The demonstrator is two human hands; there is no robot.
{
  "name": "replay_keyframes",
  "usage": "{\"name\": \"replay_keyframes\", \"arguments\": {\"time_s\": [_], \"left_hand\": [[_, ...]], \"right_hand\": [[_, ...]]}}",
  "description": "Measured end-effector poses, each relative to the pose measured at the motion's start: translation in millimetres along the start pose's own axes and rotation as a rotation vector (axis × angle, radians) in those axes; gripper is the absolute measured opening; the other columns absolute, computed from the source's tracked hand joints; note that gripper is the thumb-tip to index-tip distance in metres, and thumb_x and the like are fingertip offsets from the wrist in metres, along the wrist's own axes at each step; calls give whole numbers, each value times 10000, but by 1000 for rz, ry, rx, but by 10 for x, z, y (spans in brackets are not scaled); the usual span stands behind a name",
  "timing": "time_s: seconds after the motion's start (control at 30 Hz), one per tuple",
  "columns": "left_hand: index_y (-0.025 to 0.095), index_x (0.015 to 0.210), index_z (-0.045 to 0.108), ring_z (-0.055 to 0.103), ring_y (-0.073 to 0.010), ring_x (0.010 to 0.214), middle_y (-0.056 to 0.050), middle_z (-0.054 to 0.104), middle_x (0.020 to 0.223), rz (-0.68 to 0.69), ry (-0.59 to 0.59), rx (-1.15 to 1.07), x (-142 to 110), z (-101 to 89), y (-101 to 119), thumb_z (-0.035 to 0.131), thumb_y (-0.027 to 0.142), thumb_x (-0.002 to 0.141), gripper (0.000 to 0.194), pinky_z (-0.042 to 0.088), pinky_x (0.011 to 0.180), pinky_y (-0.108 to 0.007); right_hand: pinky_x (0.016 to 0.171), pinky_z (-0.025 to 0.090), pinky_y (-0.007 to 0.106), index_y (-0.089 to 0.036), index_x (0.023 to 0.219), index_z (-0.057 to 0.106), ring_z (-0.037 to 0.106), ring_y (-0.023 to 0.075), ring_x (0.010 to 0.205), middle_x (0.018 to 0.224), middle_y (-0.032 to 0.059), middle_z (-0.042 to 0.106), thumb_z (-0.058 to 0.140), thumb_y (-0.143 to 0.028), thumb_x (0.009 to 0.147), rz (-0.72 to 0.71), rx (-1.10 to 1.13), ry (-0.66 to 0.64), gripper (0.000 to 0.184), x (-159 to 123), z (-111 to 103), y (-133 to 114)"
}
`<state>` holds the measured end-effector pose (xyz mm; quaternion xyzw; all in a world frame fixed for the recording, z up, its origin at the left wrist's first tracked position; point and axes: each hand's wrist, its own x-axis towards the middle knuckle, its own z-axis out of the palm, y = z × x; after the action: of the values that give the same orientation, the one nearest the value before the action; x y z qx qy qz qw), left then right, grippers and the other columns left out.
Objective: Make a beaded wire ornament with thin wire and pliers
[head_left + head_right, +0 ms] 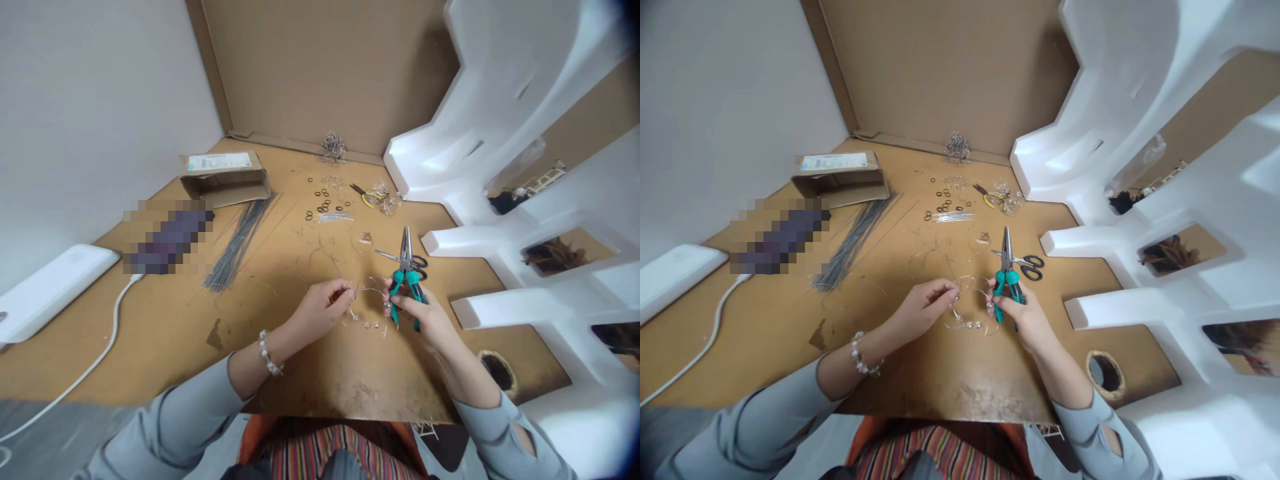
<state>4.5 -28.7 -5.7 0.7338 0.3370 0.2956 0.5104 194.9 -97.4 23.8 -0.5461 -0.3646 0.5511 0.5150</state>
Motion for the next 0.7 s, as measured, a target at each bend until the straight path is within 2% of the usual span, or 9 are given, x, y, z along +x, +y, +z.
{"name": "replay_keyframes", "arguments": {"time_s": [0.17, 0.4, 0.53, 0.7], "left_hand": [[183, 947, 566, 534, -126, 739, -36, 575, 872, 67, 58, 146, 30, -52, 5, 510, 290, 850, 156, 428, 634, -228], [166, 879, 560, 518, -149, 802, -58, 563, 859, 239, 5, 187, 37, -60, 20, 442, 236, 892, 138, 424, 734, -274], [160, 862, 557, 516, -144, 790, -53, 563, 850, 229, -16, 167, 27, -45, 25, 463, 245, 887, 130, 419, 732, -270], [166, 833, 552, 512, -119, 716, -27, 551, 815, 132, 9, 153, 32, -31, 6, 470, 249, 879, 125, 415, 673, -242]], "right_hand": [[599, 440, 293, -198, 957, 587, 555, 134, 619, 773, -2, 592, 677, -291, 703, 51, -1, -15, 285, 128, -38, 151], [581, 452, 284, -204, 949, 584, 565, 140, 618, 748, -2, 606, 666, -269, 707, 192, 171, -33, 264, 132, -10, 198], [573, 466, 278, -215, 956, 578, 579, 137, 620, 748, -11, 613, 651, -283, 720, 245, 244, -27, 256, 138, 4, 191], [559, 479, 272, -217, 952, 571, 583, 132, 615, 735, -14, 606, 626, -285, 726, 305, 300, -62, 242, 149, 26, 180]]}}
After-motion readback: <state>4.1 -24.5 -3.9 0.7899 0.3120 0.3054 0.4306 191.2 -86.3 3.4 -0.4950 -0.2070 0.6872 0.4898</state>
